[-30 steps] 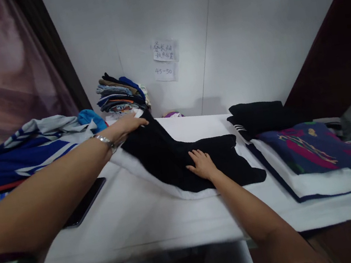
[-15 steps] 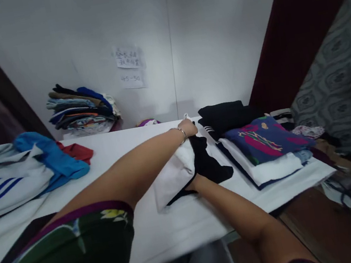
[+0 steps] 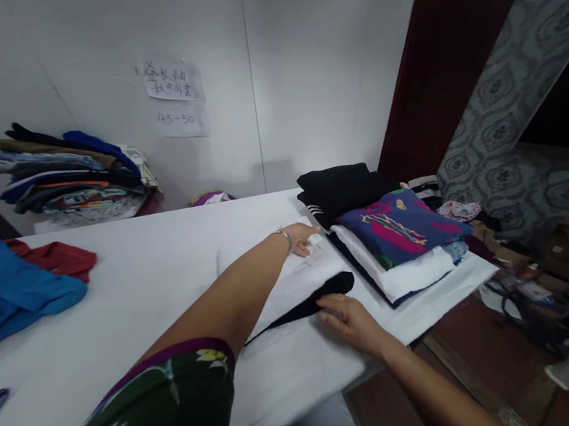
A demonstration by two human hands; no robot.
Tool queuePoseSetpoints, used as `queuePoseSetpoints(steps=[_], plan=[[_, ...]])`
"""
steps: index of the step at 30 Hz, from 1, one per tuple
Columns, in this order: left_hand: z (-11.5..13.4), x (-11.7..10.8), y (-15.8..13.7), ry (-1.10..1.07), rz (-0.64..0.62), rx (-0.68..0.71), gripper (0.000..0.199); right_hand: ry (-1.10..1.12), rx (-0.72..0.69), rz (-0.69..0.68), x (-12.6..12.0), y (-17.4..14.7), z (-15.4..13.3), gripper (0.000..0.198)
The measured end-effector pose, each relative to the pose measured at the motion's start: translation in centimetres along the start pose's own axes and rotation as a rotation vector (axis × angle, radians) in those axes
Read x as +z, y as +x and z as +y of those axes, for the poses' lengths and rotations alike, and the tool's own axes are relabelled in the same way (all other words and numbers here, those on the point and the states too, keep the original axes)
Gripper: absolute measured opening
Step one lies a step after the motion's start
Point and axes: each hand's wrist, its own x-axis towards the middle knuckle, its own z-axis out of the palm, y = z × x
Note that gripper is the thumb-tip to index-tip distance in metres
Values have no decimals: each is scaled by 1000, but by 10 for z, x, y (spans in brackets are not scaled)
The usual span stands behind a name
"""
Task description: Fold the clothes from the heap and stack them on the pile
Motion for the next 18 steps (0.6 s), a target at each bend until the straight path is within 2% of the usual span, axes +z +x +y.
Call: queuePoseSetpoints(steps=[3,7,9,12,15,18], plan=[[-9,-16,-15,-26,-46,3,35,162,19,7,-4,-13,-15,29],[-33,-49,-49,20,82,108,33,248,-126,118,-12,1,-42,30],[-51,-59,-69,190,179,202,34,204,-192,167,-13,23,-55,35],[-79,-57,-95,545,253,338,41,54,-240,127,-9,67,-70,50],[-97,-42,-109,804,238,395,49,-170,-163,21,1,109,-62,62],[-107,-27,-112,946,231,386,54,-353,99,-101,11,130,-29,65]])
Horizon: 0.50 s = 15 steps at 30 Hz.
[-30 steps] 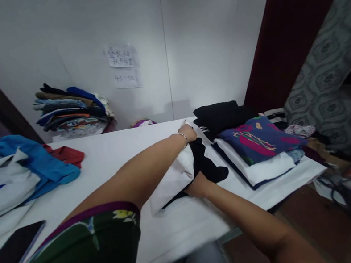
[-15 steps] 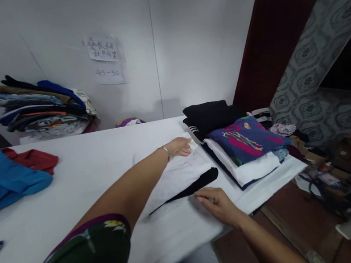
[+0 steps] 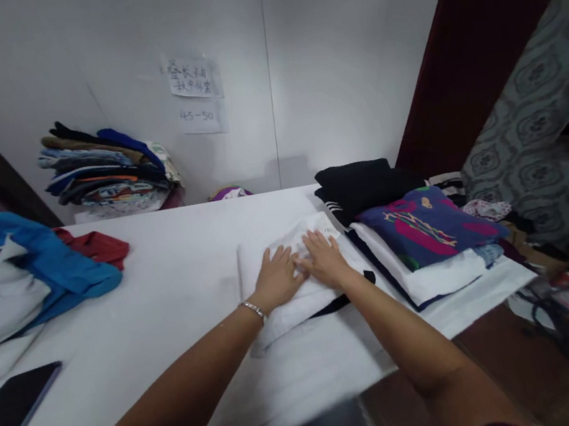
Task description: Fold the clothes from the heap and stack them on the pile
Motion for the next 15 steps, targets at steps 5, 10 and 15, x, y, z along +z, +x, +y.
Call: queuePoseSetpoints(steps=[5,10,15], plan=[[9,11,-1,22,-4,-3,56,-23,189,-127,27,3,42,69],[-2,-6,-1,-225,33,-16,46,-29,183,-114,30,4,42,69],[-53,-31,-11,-751,221,-670,47,-6,259,-98,21,7,54,62]])
